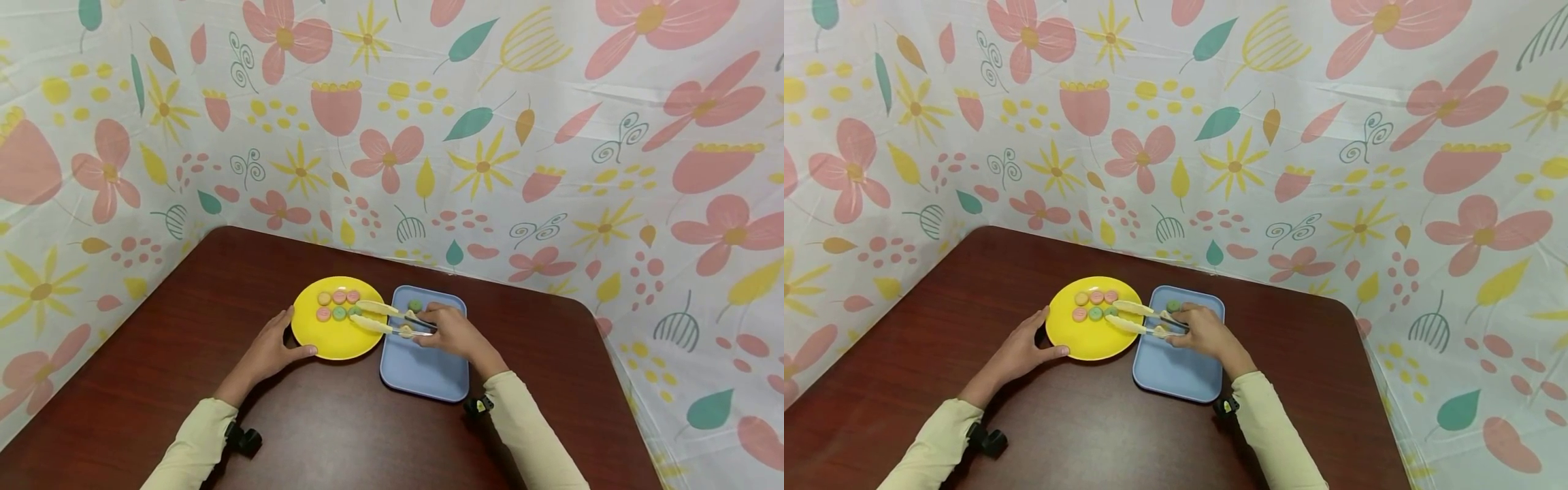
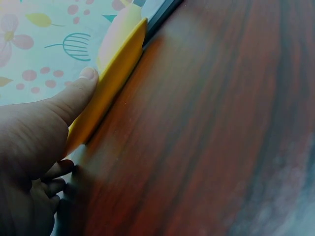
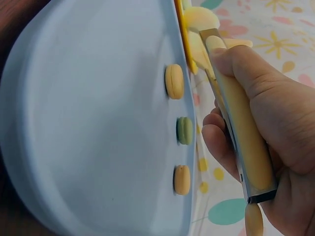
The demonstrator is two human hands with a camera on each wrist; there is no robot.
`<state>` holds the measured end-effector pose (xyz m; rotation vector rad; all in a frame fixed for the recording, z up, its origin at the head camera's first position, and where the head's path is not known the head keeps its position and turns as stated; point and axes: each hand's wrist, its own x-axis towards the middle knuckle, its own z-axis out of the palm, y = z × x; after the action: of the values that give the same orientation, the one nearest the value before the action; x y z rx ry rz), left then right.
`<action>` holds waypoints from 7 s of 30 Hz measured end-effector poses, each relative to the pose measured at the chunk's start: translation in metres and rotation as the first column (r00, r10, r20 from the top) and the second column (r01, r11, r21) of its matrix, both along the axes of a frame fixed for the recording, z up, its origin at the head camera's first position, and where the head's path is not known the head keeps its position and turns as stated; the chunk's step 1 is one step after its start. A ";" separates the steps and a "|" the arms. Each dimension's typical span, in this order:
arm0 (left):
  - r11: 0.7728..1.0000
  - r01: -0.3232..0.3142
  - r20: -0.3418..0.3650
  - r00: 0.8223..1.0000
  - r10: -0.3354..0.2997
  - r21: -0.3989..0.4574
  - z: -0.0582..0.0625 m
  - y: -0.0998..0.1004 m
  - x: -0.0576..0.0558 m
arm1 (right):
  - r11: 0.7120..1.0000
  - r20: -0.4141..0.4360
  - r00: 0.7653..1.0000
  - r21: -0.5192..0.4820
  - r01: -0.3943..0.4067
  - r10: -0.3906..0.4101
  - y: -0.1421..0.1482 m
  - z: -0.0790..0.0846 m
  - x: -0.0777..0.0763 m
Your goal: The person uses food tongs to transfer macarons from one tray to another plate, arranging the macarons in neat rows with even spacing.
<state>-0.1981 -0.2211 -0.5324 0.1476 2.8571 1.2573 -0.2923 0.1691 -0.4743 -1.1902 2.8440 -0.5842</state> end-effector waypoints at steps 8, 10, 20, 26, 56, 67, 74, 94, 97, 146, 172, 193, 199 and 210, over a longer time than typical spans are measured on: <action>1.000 0.003 -0.004 1.000 -0.003 -0.002 -0.001 0.000 -0.001 | 0.999 -0.038 0.999 0.004 0.037 -0.037 0.010 0.005 0.006; 1.000 0.004 -0.006 1.000 -0.004 -0.003 -0.001 0.000 -0.001 | 0.999 -0.044 0.998 0.004 0.047 -0.046 0.015 0.007 0.009; 1.000 0.007 -0.006 1.000 -0.007 0.000 -0.001 -0.001 -0.001 | 0.995 -0.088 0.991 -0.025 0.095 -0.097 0.044 0.011 0.025; 1.000 0.004 -0.009 1.000 -0.004 0.007 -0.001 -0.002 0.001 | 0.984 -0.063 0.982 -0.015 0.177 -0.178 0.059 0.012 0.036; 1.000 0.006 -0.022 1.000 -0.006 0.002 -0.001 -0.001 0.000 | 0.970 0.005 0.970 0.018 0.243 -0.243 0.093 -0.011 0.061; 1.000 0.008 -0.017 1.000 -0.008 0.007 0.000 -0.001 -0.001 | 0.974 -0.013 0.974 0.022 0.227 -0.227 0.092 -0.013 0.061; 1.000 0.004 -0.010 1.000 -0.004 0.008 -0.001 -0.001 -0.001 | 0.975 -0.019 0.975 0.015 0.220 -0.220 0.092 -0.014 0.061; 1.000 0.004 -0.003 1.000 -0.004 0.010 0.000 -0.001 -0.001 | 0.977 -0.019 0.977 0.013 0.214 -0.214 0.093 -0.013 0.063; 1.000 0.004 -0.005 1.000 -0.004 0.007 0.000 0.000 -0.001 | 0.976 -0.021 0.976 0.013 0.217 -0.216 0.094 -0.013 0.063; 1.000 0.009 -0.008 1.000 -0.009 0.005 0.000 0.000 0.000 | 0.997 -0.118 0.992 -0.067 0.030 -0.038 0.030 0.024 0.036; 1.000 0.020 -0.013 1.000 -0.020 -0.009 -0.001 0.000 -0.002 | 0.990 -0.176 0.976 -0.038 -0.136 0.127 -0.026 0.022 0.025; 1.000 0.010 0.001 1.000 -0.010 -0.019 -0.001 -0.001 -0.003 | 0.980 -0.027 0.981 -0.048 -0.193 0.192 -0.044 0.010 0.025; 1.000 0.011 0.005 1.000 -0.011 -0.018 -0.001 -0.001 -0.003 | 0.980 -0.021 0.981 -0.046 -0.194 0.194 -0.046 0.008 0.025; 1.000 0.016 0.000 1.000 -0.016 -0.009 0.000 -0.002 -0.003 | 0.988 -0.006 0.989 -0.044 -0.147 0.147 -0.038 0.013 0.029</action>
<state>-0.2013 -0.2227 -0.5324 0.1696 2.8551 1.2411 -0.2629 0.1306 -0.4618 -1.3930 2.7278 -0.6419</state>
